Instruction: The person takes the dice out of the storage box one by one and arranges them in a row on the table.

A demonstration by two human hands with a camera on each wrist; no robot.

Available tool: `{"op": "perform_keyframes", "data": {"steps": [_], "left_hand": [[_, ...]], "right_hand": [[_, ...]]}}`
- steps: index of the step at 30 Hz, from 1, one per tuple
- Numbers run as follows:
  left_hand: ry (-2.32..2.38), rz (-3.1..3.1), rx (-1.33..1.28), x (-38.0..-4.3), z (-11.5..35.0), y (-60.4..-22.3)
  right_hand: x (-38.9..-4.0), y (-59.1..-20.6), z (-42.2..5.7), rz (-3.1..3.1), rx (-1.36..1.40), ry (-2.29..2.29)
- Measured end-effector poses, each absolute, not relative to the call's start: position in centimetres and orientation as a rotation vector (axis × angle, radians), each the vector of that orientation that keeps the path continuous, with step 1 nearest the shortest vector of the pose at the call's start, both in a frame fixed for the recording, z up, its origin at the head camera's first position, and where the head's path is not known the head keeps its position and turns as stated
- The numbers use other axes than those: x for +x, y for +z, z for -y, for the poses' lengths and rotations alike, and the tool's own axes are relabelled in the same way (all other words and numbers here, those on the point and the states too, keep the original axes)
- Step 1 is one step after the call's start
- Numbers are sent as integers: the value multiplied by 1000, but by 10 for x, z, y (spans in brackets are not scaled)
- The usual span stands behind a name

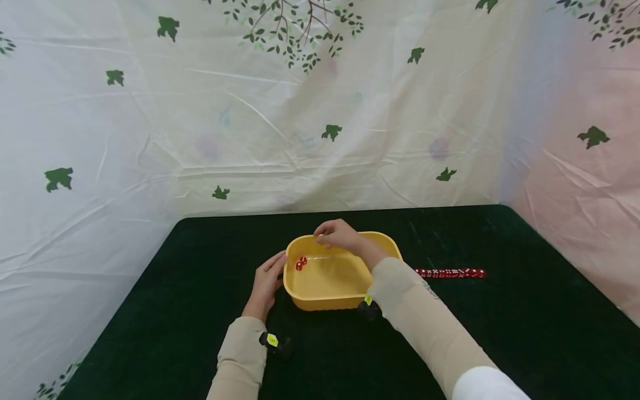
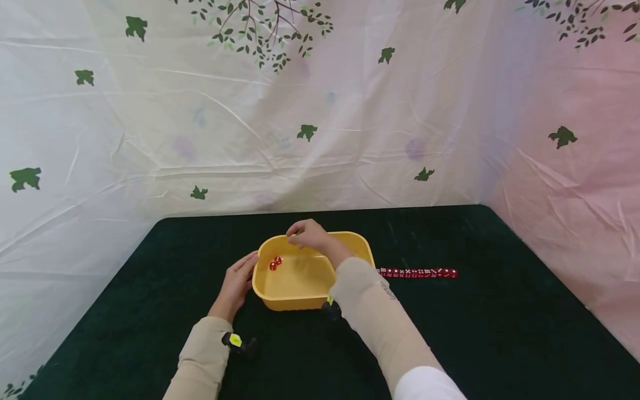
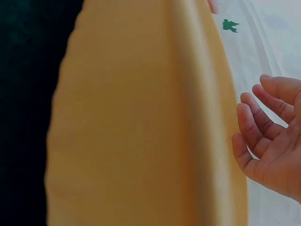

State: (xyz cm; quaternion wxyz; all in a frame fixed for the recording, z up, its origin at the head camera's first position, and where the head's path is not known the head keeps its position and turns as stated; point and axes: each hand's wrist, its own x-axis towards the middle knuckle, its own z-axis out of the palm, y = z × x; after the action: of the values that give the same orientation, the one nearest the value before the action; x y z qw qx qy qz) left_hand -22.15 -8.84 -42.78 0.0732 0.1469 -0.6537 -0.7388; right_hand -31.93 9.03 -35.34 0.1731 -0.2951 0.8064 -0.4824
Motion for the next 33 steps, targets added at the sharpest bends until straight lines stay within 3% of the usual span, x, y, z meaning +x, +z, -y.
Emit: {"op": "perform_keyframes", "data": {"steps": [10, 33], "left_hand": [[-2215, 1956, 444, -222, 92, -425], [-2222, 1955, 430, -222, 92, -429]], "right_hand": [[-315, -370, -67, -2266, -685, -1392], [-306, -398, -48, -2326, -651, -1349]]}}
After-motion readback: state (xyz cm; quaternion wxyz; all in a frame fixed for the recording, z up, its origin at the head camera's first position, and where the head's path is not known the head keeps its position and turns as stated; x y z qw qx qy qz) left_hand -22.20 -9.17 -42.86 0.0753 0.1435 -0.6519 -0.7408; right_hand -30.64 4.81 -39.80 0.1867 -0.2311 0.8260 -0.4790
